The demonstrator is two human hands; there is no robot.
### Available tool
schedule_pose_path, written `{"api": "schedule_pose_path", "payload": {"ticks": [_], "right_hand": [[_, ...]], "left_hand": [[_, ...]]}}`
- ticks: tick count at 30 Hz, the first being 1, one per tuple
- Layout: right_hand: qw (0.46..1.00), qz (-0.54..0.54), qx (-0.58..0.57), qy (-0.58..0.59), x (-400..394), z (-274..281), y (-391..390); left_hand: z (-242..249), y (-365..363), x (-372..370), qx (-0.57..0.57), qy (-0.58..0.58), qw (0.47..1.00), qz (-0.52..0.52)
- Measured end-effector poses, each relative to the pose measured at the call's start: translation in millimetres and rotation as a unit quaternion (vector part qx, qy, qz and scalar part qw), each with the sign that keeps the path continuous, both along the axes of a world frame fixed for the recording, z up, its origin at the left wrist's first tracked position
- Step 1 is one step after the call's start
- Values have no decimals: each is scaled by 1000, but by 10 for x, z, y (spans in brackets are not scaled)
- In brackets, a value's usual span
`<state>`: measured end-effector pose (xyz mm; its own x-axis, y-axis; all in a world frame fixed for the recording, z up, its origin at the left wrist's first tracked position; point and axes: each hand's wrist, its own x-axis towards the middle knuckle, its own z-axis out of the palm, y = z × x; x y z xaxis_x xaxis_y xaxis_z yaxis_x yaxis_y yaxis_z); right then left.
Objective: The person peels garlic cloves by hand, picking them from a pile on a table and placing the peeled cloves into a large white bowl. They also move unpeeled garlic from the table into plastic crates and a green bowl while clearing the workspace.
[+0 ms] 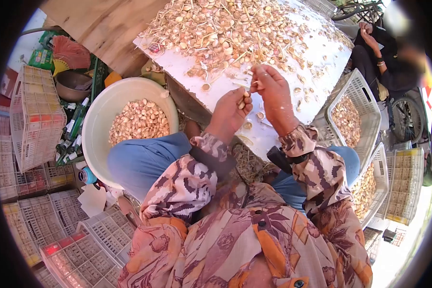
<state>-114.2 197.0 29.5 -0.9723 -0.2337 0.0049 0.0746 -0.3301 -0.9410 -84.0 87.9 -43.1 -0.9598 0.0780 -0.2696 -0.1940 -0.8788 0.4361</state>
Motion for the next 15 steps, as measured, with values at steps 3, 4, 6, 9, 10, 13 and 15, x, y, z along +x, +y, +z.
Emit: {"api": "schedule_pose_path", "payload": {"ticks": [3,4,6,9,10,13,15], "right_hand": [[957,4,172,233,149,-57,-556],[892,-8,219,396,146,-114,-712],[848,80,232,470,205,26,-960],[877,52,180,443,-215,220,-1170],[887,16,213,408,-499,231,-1121],[762,21,455,461,-1446,-48,-804],[732,51,498,463,-1737,-342,-663]], "left_hand": [[295,-136,236,-5,57,994,96],[366,-261,286,-45,116,979,162],[-40,-694,144,-342,173,894,232],[436,-1430,346,184,118,973,77],[691,-1673,454,85,78,989,91],[1387,-2198,718,-474,-63,861,172],[1253,-2595,702,-818,-47,562,116]]}}
